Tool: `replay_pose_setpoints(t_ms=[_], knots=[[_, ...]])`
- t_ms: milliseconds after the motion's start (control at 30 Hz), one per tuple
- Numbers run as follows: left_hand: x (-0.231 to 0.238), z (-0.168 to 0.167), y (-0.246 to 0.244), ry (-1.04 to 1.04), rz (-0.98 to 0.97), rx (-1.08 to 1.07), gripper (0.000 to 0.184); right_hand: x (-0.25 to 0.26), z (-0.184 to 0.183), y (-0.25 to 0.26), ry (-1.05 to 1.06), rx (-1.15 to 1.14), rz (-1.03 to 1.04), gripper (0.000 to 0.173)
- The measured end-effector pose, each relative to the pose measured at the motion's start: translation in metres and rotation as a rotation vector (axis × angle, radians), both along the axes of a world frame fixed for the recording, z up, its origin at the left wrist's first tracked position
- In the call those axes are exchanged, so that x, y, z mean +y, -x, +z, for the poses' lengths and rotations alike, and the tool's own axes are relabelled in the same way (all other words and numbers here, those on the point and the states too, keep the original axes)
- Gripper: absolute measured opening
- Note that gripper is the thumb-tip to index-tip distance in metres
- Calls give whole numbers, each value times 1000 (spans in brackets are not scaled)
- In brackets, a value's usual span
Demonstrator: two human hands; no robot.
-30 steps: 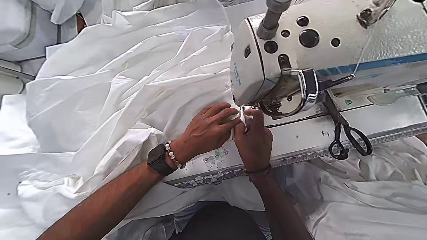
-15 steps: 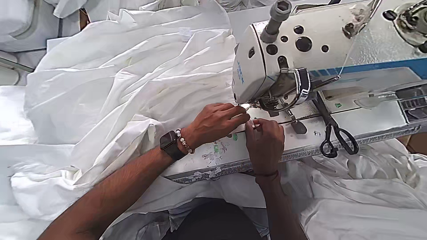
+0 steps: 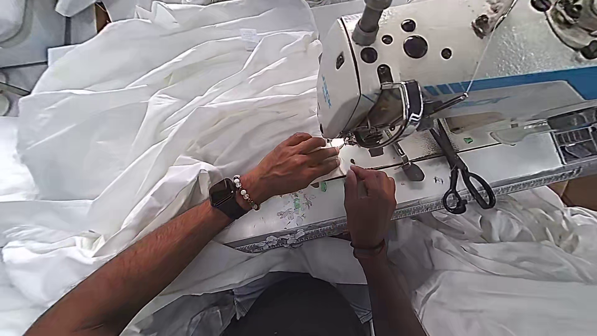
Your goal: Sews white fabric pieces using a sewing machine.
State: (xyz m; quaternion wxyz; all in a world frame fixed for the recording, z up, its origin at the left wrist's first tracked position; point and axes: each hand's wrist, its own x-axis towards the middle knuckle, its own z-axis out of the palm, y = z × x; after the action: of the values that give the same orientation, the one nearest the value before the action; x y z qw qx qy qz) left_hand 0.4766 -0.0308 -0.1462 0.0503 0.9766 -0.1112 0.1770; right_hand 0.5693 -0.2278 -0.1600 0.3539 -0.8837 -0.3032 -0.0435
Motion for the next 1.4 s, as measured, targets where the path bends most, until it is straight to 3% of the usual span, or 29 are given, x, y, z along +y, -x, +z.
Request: replay_pose_setpoints(t_ms=[167,467,600,667,867,1000,1100,1233,1400], knots=[[-3,2,3,-22,50,5,32,16,12,-4,117,122,-54,15],[2,1,3,0,35,40,32,12,-4,13,131,-290,145,17],[6,-1,4,-5,-13,8,36,-10,3,9,32,-101,199,20],[-2,-1,4,9,9,-38,30,-14,3,1,-17,-90,181,16],[-20,-3,1,421,259,36,20,0,-2,-15,39,-136,279,17],[-19,-3,9,276,367,44,33,-1,-2,-25,-4,-200,423,19],[-16,-7,14,166,426,48,40,-3,5,-34,95,-344,525,22],[-9,-7,16,164,281,4,34,-2,18,-34,278,-450,558,23],[6,-12,7,166,239,-13,32,8,23,-34,429,-490,538,30]])
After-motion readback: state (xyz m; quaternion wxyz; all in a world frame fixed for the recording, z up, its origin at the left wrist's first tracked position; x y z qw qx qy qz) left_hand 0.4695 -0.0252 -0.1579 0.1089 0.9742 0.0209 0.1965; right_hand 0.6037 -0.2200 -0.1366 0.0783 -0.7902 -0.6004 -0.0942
